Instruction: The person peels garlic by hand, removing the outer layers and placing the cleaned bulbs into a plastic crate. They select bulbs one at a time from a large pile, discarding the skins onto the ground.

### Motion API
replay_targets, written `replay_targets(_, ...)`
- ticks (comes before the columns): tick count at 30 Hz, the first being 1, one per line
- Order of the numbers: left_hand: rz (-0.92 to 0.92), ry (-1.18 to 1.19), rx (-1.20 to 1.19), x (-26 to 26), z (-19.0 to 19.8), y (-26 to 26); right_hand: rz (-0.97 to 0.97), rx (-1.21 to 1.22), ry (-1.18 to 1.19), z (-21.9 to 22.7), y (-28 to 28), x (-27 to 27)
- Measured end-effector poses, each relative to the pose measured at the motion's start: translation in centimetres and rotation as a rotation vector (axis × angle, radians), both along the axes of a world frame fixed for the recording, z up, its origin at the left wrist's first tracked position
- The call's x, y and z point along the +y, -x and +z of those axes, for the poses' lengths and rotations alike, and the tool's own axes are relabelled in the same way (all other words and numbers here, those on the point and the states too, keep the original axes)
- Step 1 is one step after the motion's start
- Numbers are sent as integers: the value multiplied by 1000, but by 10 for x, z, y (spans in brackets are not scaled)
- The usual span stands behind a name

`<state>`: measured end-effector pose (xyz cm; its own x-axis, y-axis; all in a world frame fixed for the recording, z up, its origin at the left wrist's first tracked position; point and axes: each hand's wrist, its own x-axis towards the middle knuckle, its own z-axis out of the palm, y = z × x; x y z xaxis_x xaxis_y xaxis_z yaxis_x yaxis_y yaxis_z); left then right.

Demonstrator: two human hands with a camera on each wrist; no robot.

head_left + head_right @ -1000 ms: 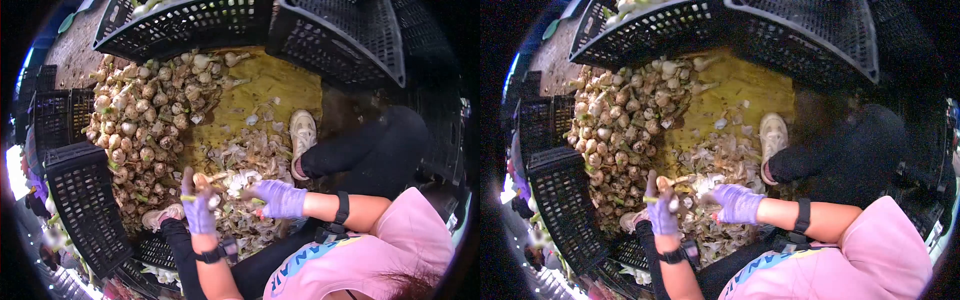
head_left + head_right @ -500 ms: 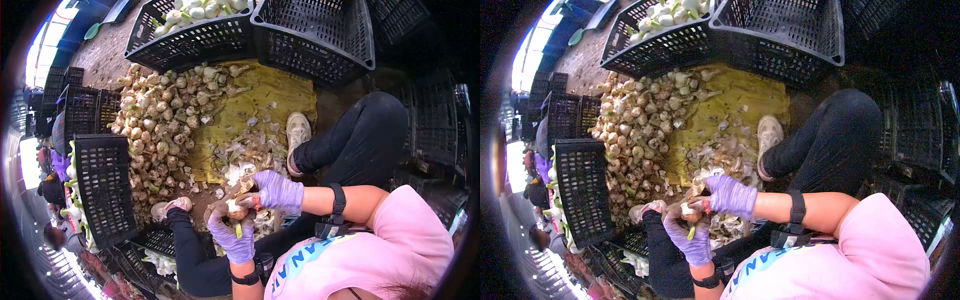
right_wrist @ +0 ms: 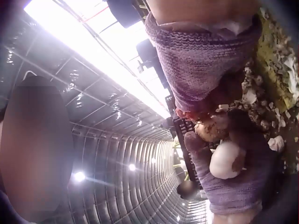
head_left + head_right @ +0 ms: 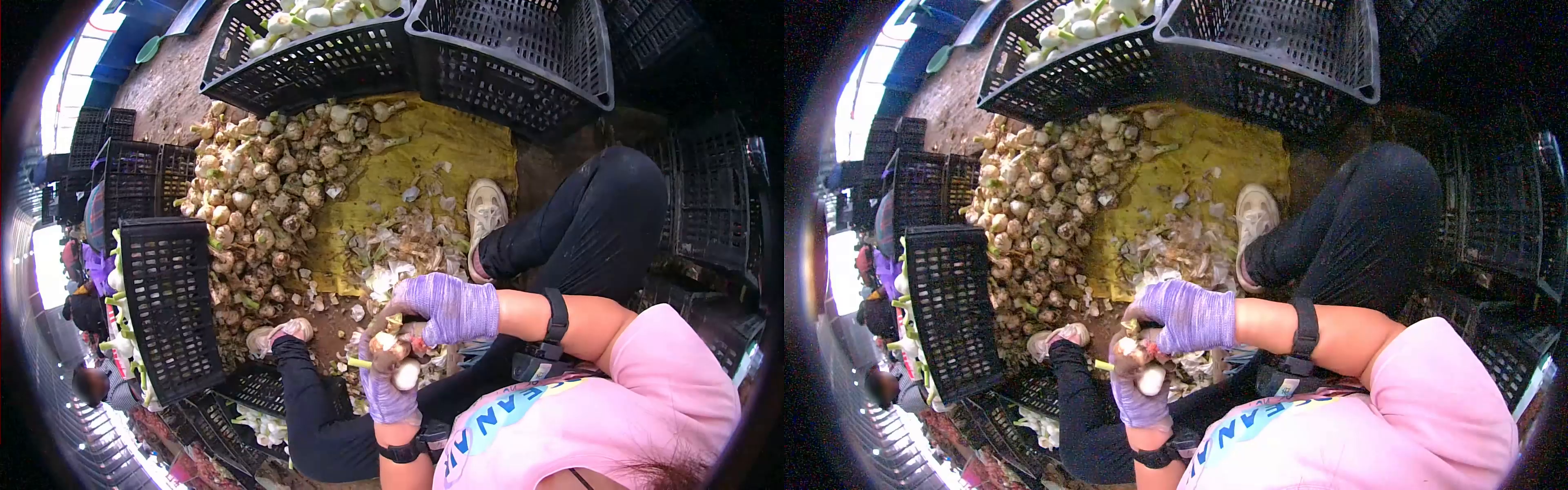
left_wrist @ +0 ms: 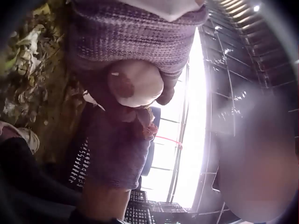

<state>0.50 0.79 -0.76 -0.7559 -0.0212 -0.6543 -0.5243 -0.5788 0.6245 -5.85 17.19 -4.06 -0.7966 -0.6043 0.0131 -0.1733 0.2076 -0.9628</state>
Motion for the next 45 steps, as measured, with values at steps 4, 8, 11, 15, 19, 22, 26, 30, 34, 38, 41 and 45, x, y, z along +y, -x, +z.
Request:
replay_targets(4,-129,476,335,10,4,8,-104,-654,595,-12,-6,-9)
replay_targets(8,-287,829,716,1,-12,8,-105,-626,552,1,-2,-6)
replay_targets(11,-247,649,580,-2,-10,5,-104,-901,496,2,-1,-5)
replay_targets(15,-134,194,162,-4,3,11,-163,-785,362,-13,-7,-14)
replay_targets(19,-165,144,16,0,3,19,-280,-238,128,-15,-10,-13)
replay_targets(22,-224,500,322,6,-2,15,-294,-577,221,-14,-10,-15)
replay_targets(26,-254,656,317,6,10,21,-288,-237,77,-15,-8,-10)
replay_targets(30,-218,-95,-198,-18,5,24,-201,203,245,-25,-4,-11)
replay_targets(34,-153,260,144,-2,3,26,-140,-326,239,-27,-5,-6)
replay_targets(38,-128,164,83,-4,11,24,-179,-491,856,-16,-2,-13)
replay_targets(41,-120,113,115,-10,7,23,-249,-1289,1189,-15,-4,-4)
replay_targets(45,-116,260,143,-7,7,21,-353,-817,866,-23,-5,-21)
